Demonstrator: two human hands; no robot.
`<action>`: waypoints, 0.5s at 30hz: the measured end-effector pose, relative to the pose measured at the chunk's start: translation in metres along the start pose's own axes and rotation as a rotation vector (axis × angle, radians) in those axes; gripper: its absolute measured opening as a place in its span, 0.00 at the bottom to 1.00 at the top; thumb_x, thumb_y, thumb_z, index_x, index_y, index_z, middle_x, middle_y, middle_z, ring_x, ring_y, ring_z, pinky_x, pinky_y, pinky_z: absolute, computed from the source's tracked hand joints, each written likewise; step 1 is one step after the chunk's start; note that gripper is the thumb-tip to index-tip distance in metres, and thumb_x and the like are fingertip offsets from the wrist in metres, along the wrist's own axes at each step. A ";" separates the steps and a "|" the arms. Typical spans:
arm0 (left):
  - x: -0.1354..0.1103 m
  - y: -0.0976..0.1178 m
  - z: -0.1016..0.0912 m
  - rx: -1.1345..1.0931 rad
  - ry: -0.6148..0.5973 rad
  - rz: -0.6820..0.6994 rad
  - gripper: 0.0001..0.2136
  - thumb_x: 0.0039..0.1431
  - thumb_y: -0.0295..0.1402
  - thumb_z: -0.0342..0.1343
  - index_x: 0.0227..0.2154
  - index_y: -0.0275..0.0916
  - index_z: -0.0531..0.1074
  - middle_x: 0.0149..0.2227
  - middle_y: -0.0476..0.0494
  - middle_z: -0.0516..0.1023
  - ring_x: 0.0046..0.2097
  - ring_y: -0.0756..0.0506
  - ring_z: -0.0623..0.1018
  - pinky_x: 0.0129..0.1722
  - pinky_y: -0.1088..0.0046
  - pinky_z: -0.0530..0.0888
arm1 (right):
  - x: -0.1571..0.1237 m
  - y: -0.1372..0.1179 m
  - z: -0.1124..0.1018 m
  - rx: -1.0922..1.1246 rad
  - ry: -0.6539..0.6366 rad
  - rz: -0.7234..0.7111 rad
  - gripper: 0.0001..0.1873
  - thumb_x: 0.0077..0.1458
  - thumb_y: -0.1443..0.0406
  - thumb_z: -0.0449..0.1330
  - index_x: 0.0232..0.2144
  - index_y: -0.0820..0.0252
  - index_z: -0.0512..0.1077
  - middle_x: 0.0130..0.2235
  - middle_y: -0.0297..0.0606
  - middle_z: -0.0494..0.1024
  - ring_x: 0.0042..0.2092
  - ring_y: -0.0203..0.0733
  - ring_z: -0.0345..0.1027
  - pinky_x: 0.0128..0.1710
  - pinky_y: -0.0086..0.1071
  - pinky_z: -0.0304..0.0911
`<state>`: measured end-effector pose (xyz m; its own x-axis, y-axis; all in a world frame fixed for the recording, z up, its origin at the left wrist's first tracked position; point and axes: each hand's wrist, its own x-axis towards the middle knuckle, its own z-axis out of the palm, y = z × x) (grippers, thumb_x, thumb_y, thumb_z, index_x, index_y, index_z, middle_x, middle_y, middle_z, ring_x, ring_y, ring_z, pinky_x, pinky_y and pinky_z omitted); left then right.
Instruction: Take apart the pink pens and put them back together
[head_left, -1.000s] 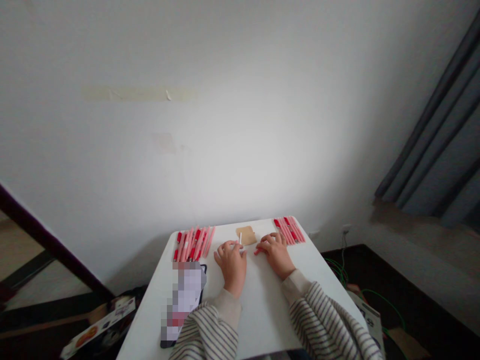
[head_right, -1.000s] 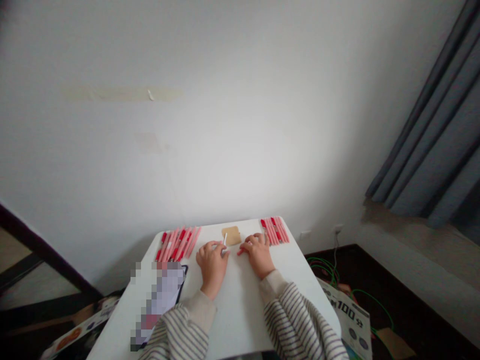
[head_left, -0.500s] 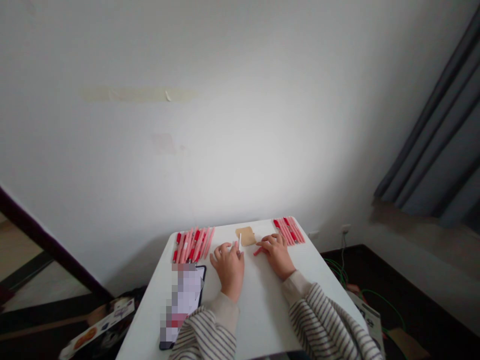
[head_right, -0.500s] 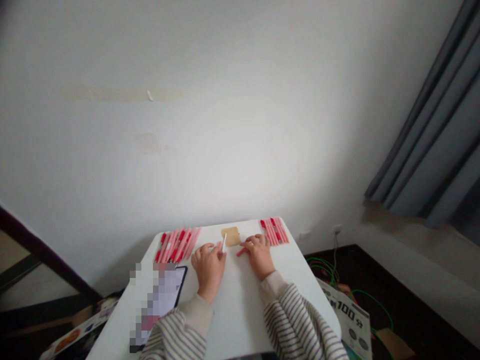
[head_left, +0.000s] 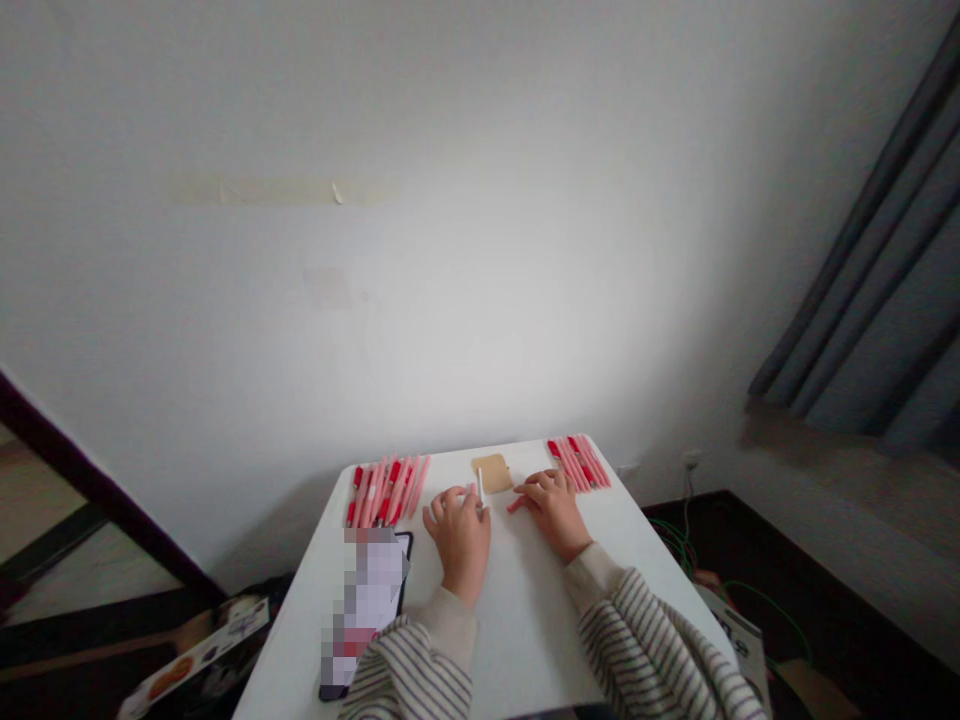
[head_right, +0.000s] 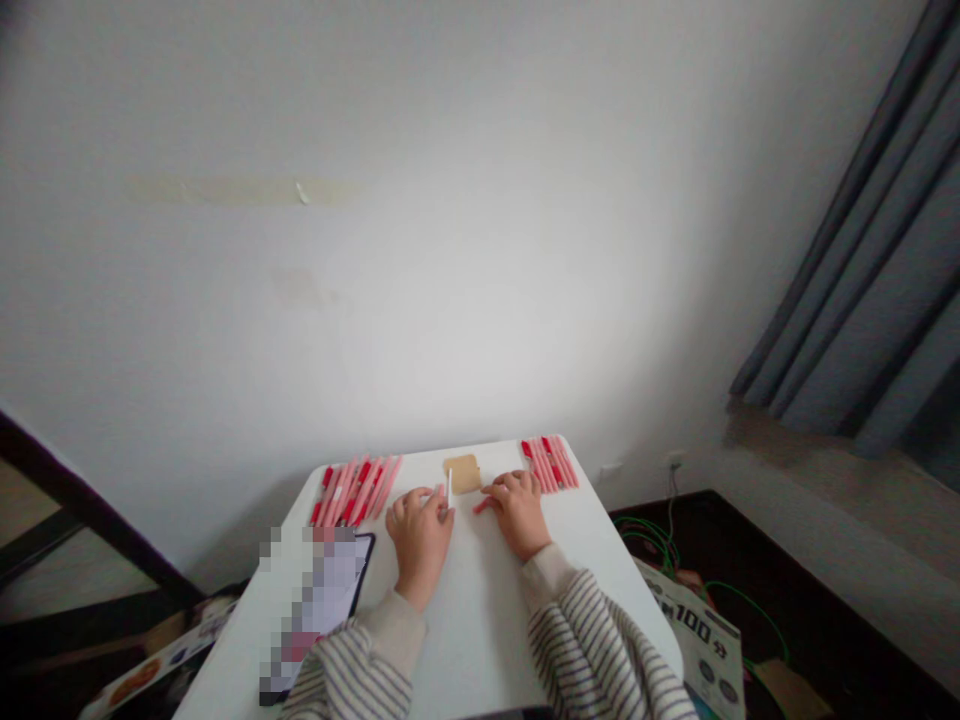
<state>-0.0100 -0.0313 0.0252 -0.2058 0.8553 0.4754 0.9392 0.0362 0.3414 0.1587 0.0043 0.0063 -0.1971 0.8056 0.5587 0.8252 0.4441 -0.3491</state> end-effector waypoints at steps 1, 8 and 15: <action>0.000 0.000 0.000 0.004 -0.004 -0.005 0.10 0.51 0.33 0.57 0.37 0.47 0.77 0.44 0.45 0.74 0.49 0.41 0.66 0.50 0.58 0.58 | 0.000 -0.001 -0.001 0.003 -0.004 0.003 0.10 0.56 0.65 0.61 0.40 0.46 0.77 0.42 0.37 0.76 0.49 0.48 0.59 0.51 0.44 0.54; 0.000 0.000 0.004 0.026 0.009 -0.004 0.11 0.53 0.33 0.56 0.40 0.47 0.77 0.44 0.44 0.74 0.50 0.40 0.66 0.53 0.55 0.57 | 0.000 0.000 0.001 -0.006 0.003 -0.004 0.09 0.54 0.63 0.63 0.39 0.47 0.77 0.42 0.36 0.76 0.49 0.47 0.59 0.50 0.42 0.54; 0.000 0.000 0.011 0.027 0.043 0.007 0.12 0.53 0.30 0.53 0.38 0.43 0.77 0.44 0.43 0.75 0.50 0.40 0.66 0.55 0.53 0.57 | -0.001 0.002 0.003 0.002 0.021 -0.012 0.09 0.52 0.63 0.65 0.38 0.47 0.77 0.41 0.36 0.76 0.48 0.47 0.60 0.50 0.43 0.54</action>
<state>-0.0069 -0.0253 0.0160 -0.2107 0.8324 0.5125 0.9476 0.0453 0.3161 0.1587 0.0060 0.0025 -0.1957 0.7921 0.5782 0.8216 0.4543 -0.3443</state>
